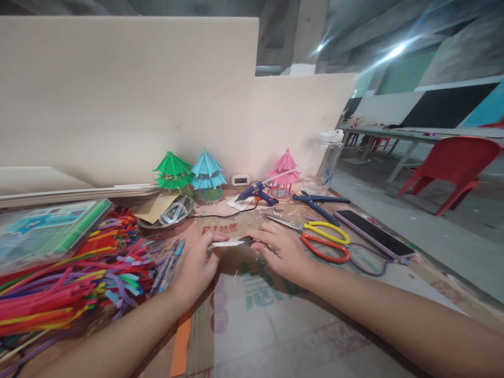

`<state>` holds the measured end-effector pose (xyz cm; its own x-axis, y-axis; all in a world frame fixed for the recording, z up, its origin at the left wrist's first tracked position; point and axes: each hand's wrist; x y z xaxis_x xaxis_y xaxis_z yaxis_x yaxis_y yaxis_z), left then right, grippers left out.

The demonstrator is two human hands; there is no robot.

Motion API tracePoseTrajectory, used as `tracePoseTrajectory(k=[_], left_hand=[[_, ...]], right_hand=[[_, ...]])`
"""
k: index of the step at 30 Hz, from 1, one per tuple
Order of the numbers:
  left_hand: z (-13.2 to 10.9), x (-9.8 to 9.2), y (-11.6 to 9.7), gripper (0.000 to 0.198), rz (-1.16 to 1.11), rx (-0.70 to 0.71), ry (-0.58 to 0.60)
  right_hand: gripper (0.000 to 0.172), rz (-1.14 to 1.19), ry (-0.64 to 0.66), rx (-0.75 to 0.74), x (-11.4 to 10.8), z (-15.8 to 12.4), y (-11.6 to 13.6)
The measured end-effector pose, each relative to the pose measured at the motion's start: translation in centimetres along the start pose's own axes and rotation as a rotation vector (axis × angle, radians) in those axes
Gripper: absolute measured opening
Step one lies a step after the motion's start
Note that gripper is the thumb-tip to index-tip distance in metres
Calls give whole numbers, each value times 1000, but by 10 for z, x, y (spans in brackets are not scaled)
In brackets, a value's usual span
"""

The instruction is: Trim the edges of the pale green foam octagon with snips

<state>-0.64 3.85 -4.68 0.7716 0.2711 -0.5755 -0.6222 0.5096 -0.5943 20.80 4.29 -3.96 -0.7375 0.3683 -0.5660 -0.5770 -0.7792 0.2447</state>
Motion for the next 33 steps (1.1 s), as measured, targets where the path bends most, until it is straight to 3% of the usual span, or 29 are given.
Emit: tracePoseTrajectory(k=[16,23,33], left_hand=[[-1,1,1,19,-43,-36,8],[0,0,-1,18,-15,-60,-3],[-1,1,4,22,-4,-33,-4]], right_hand=[[30,-2,-4,-23,1,1,-1],[33,38,-86,27,2,0,-3],[32,-15,-31,-14,2,1,-2]])
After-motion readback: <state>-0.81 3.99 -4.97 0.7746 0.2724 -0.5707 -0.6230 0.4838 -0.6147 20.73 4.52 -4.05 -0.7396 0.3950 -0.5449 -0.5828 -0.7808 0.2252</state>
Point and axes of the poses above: each hand's wrist, its own z-axis towards the middle knuckle, its own x-axis out of the palm, y = z × x, and after that the axes turned 8 degrees about -y, right-handed
